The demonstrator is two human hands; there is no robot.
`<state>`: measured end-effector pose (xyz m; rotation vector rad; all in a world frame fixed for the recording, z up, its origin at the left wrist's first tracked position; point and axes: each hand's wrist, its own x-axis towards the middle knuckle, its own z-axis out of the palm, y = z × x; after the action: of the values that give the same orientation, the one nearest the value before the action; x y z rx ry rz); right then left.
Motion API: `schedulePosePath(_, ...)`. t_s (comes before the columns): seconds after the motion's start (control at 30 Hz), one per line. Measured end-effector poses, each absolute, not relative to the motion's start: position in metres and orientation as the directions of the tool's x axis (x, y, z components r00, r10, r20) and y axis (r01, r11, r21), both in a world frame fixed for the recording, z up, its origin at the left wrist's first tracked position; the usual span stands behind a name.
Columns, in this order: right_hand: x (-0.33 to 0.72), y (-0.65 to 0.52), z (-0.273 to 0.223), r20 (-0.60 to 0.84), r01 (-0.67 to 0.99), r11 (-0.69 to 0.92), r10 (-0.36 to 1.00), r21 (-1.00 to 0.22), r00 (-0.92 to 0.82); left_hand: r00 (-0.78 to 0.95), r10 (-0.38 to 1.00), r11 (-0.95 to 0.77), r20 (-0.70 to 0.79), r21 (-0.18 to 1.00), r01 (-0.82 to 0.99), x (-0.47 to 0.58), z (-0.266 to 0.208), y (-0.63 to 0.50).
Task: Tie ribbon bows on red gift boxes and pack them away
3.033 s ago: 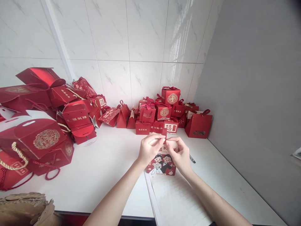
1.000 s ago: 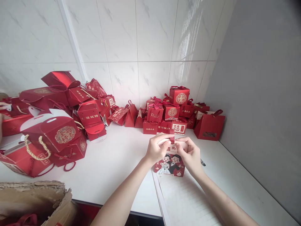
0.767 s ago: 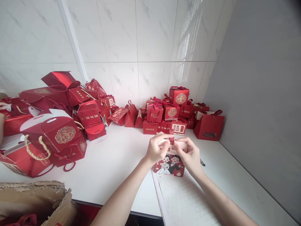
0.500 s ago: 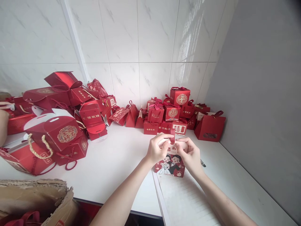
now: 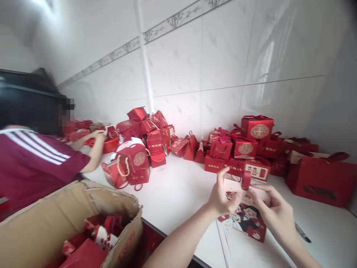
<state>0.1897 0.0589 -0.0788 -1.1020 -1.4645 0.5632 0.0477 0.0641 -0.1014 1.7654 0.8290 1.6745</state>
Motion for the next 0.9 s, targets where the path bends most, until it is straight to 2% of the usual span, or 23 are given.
schedulePosePath(0.13,0.192,0.056,-0.074,0.425,0.368,0.359,0.899,-0.857,0.111,0.085,0.85,-0.527,0.52,0.842,0.114,0.036,-0.117,0.055)
schedulePosePath(0.27,0.198,0.06,-0.08,0.406,0.404,0.352,0.912,-0.844,0.054,0.176,0.907,-0.418,0.382,0.866,0.275,0.021,-0.111,0.05)
schedulePosePath(0.33,0.201,0.066,-0.087,0.46,0.315,0.422,0.886,-0.85,0.056,0.137,0.926,-0.378,0.353,0.844,0.381,0.017,-0.1,0.051)
schedulePosePath(0.4,0.202,0.073,-0.094,0.533,0.153,0.518,0.842,-0.842,0.084,0.075,0.921,-0.378,0.383,0.831,0.408,0.014,-0.085,0.054)
schedulePosePath(0.47,0.203,0.079,-0.098,0.558,0.055,0.555,0.824,-0.83,0.099,-0.009,0.905,-0.4,0.426,0.856,0.327,0.011,-0.068,0.057)
schedulePosePath(0.57,0.204,0.083,-0.098,0.484,0.135,0.474,0.873,-0.87,0.054,-0.215,0.88,-0.419,0.424,0.905,0.07,-0.001,-0.04,0.059)
schedulePosePath(0.6,0.203,0.083,-0.097,0.453,0.184,0.441,0.891,-0.879,0.026,-0.302,0.87,-0.418,0.39,0.908,-0.034,-0.007,-0.03,0.057)
schedulePosePath(0.67,0.202,0.082,-0.096,0.413,0.283,0.413,0.909,-0.866,-0.062,-0.436,0.873,-0.36,0.22,0.893,-0.269,-0.022,-0.013,0.051)
schedulePosePath(0.77,0.196,0.081,-0.102,0.386,0.408,0.442,0.897,-0.799,-0.217,-0.459,0.886,-0.263,0.067,0.887,-0.379,-0.051,0.006,0.03)
schedulePosePath(0.9,0.186,0.081,-0.117,0.377,0.454,0.547,0.829,-0.703,-0.414,-0.472,0.882,-0.231,-0.007,0.865,-0.446,-0.088,0.017,-0.009)
